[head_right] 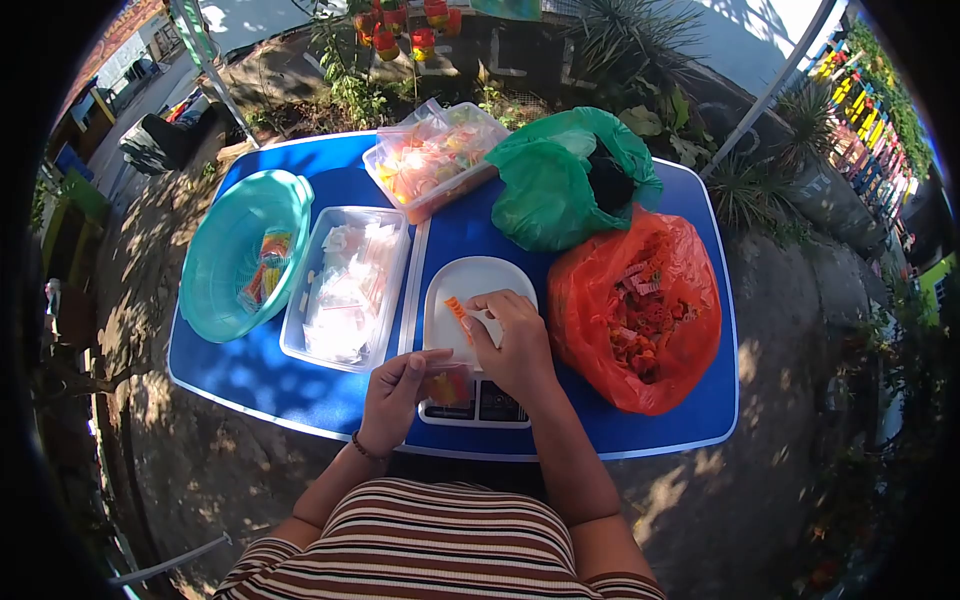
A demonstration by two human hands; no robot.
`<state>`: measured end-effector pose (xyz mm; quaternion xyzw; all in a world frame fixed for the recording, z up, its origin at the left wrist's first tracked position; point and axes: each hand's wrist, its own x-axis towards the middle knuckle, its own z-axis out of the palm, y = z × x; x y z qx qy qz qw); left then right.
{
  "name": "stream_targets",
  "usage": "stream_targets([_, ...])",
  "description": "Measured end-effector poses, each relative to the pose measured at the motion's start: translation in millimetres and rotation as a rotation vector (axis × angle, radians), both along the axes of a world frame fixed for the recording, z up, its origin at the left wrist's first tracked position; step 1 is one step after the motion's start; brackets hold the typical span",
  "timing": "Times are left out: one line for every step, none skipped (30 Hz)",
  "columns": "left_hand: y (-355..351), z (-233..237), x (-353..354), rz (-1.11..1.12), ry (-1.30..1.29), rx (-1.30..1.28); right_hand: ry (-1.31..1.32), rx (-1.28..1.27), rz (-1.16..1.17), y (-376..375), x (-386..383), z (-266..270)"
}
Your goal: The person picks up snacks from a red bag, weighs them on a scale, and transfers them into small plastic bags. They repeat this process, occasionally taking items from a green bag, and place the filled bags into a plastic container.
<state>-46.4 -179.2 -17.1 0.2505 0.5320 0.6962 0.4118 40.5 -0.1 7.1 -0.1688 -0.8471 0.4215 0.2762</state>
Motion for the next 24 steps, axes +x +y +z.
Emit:
stream_targets([1, 1, 1, 0.020, -0.062, 0.013, -0.076, 0.151, -0.040, 1, -3, -7])
stream_targets([3, 1, 2, 0.041, -0.124, 0.026, -0.072, 0.209, -0.044, -1, -7, -12])
stream_targets([3, 2, 2, 0.063, -0.187, 0.038, -0.069, 0.266, -0.046, -4, -11, -17])
stream_targets([3, 5, 2, 0.064, -0.317, 0.049, -0.066, 0.322, -0.048, -8, -13, -20])
stream_targets([2, 9, 1, 0.066, -0.447, 0.060, -0.074, 0.332, -0.054, -10, -14, -23])
stream_targets([2, 11, 0, 0.067, -0.577, 0.070, -0.082, 0.342, -0.059, -12, -15, -25])
stream_targets([2, 8, 0, 0.059, -0.553, 0.071, -0.090, 0.353, -0.065, -12, -15, -26])
stream_targets([2, 4, 0, 0.052, -0.529, 0.072, -0.075, 0.368, -0.082, -12, -15, -25])
stream_targets([2, 1, 0, 0.045, -0.506, 0.073, -0.060, 0.383, -0.100, -11, -14, -23])
stream_targets([1, 1, 1, 0.053, -0.411, 0.058, -0.045, 0.399, -0.117, -11, -12, -20])
stream_targets([1, 1, 2, 0.060, -0.317, 0.043, 0.001, 0.205, -0.126, -11, -10, -15])
stream_targets([1, 0, 2, 0.068, -0.223, 0.029, 0.046, 0.012, -0.133, -10, -8, -7])
stream_targets([1, 0, 2, 0.076, -0.146, 0.008, 0.091, -0.181, -0.141, -8, -6, -4])
stream_targets([0, 0, 2, 0.083, -0.069, -0.012, 0.186, -0.338, -0.068, -4, -1, -8])
stream_targets([0, 0, 2, 0.088, 0.007, -0.033, 0.268, -0.503, -0.012, -5, 2, -4])
stream_targets([0, 1, 3, 0.094, 0.024, -0.014, 0.350, -0.668, 0.044, -8, 7, 5])
stream_targets([2, 1, 5, 0.100, 0.041, 0.006, 0.433, -0.832, 0.101, -11, 10, 10])
stream_targets([3, 2, 6, 0.105, 0.058, 0.027, 0.436, -0.777, 0.119, -13, 13, 10])
stream_targets([4, 4, 6, 0.097, 0.082, 0.031, 0.439, -0.723, 0.138, -15, 16, 9])
stream_targets([4, 6, 6, 0.090, 0.106, 0.034, 0.442, -0.669, 0.158, -17, 18, 9])
stream_targets([4, 7, 6, 0.085, 0.131, 0.038, 0.403, -0.600, 0.156, -18, 20, 10])
stream_targets([4, 7, 5, 0.074, 0.124, 0.029, 0.365, -0.532, 0.155, -18, 22, 12])
stream_targets([3, 6, 5, 0.062, 0.118, 0.019, 0.326, -0.464, 0.153, -18, 24, 14])
stream_targets([3, 6, 4, 0.050, 0.111, 0.010, 0.339, -0.502, 0.158, -19, 24, 15])
